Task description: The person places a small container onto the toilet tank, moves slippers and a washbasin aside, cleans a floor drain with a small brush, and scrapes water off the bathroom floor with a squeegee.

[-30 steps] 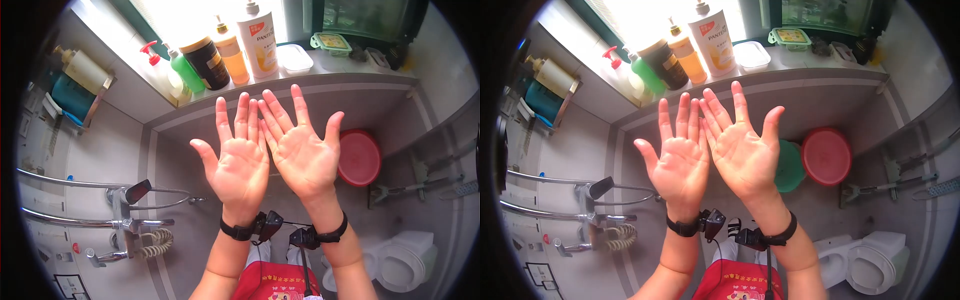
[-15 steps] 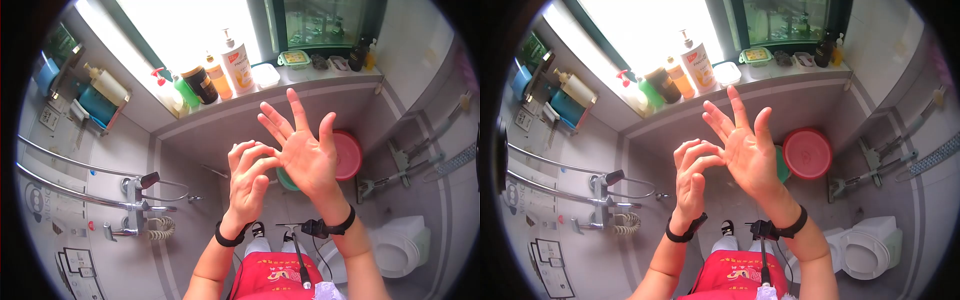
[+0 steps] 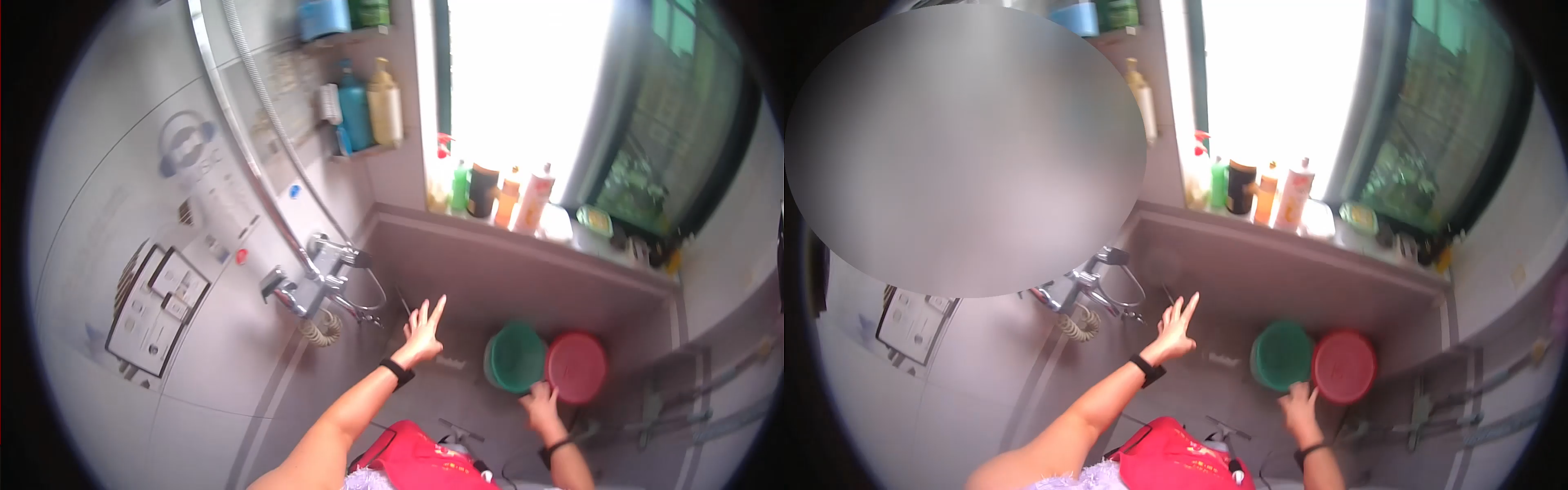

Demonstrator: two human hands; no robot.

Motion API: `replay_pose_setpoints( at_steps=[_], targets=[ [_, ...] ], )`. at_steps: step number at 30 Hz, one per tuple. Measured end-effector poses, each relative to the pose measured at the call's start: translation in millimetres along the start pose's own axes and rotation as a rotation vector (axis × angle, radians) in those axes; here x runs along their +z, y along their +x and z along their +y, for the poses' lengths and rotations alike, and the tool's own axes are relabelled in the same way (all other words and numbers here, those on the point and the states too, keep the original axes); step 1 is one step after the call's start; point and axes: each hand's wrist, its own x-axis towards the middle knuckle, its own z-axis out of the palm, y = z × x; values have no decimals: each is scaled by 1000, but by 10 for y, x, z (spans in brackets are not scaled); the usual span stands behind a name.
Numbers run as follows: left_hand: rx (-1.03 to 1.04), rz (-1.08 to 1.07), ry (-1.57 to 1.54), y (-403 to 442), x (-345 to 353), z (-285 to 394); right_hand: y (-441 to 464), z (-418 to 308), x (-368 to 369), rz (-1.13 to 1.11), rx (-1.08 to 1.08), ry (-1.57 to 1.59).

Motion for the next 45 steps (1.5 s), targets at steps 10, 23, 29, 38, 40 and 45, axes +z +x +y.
replay_pose_setpoints(
  at_steps=[10,23,29,38,40,45],
  targets=[
    [-87,251,-350,-209,-297,-1013,-330,-852,-310,-960,195,1046],
    [-27,239,-512,-427,-275,-1635,-1127,-1315,940,-909,576,1448],
    [-45,168,-328,-353,-103,-1815,-1396,-1674,125,-678,1002,2267],
    [83,-136,-353,-84,406,-1501,-1911,-2591,-24,-123,1354,2368],
    [123,-213,-425,34,666,-1472,-2212,-2808,-37,-98,1363,2358],
    [191,-398,-425,-149,956,-837,-2872,-3366,-40,-22,1467,2135]
  ],
)
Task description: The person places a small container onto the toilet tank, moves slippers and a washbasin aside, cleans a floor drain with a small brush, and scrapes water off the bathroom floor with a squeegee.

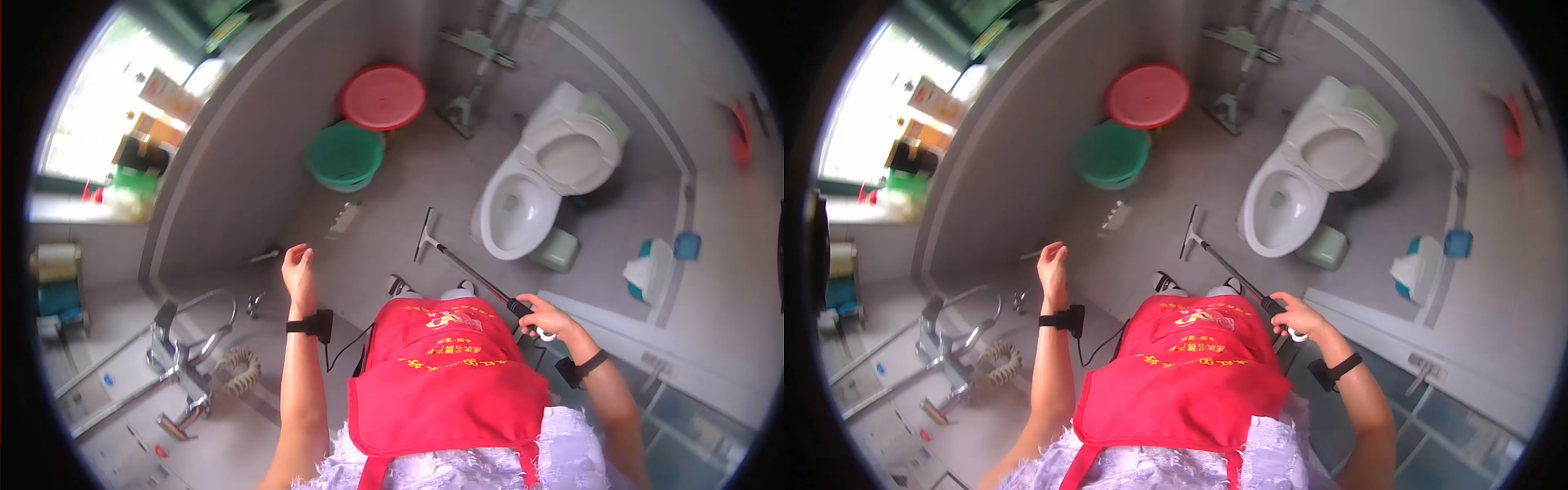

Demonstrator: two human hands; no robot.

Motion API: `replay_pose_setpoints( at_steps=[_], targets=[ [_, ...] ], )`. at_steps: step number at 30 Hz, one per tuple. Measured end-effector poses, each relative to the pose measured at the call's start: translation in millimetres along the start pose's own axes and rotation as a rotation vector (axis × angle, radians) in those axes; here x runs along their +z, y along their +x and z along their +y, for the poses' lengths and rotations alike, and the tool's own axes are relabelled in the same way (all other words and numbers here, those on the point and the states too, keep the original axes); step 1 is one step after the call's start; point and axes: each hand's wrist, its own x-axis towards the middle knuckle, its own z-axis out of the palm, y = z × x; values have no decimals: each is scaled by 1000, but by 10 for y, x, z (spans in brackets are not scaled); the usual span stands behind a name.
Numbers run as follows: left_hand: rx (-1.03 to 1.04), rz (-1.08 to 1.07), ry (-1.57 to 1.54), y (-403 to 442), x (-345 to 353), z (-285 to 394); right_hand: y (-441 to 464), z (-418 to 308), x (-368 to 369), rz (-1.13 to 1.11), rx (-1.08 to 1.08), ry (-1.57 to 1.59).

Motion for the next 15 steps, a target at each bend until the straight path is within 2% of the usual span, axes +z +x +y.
replay_pose_setpoints(
  at_steps=[1,2,5,9,12,15],
  targets=[
    [6,-35,-2,-35,130,113,-81,193,-62,9,-33,-86],
    [-3,-86,-24,-34,249,151,-319,110,-6,73,59,-246],
    [12,-183,-41,-91,620,296,-615,593,-48,334,-176,-838],
    [45,-255,47,-119,1113,366,-920,1055,-171,456,-62,-822],
    [36,-322,88,-431,1600,718,-1230,1174,-321,426,79,-661],
    [46,-429,94,-654,2126,1088,-1233,1431,-564,466,55,-602]
  ],
)
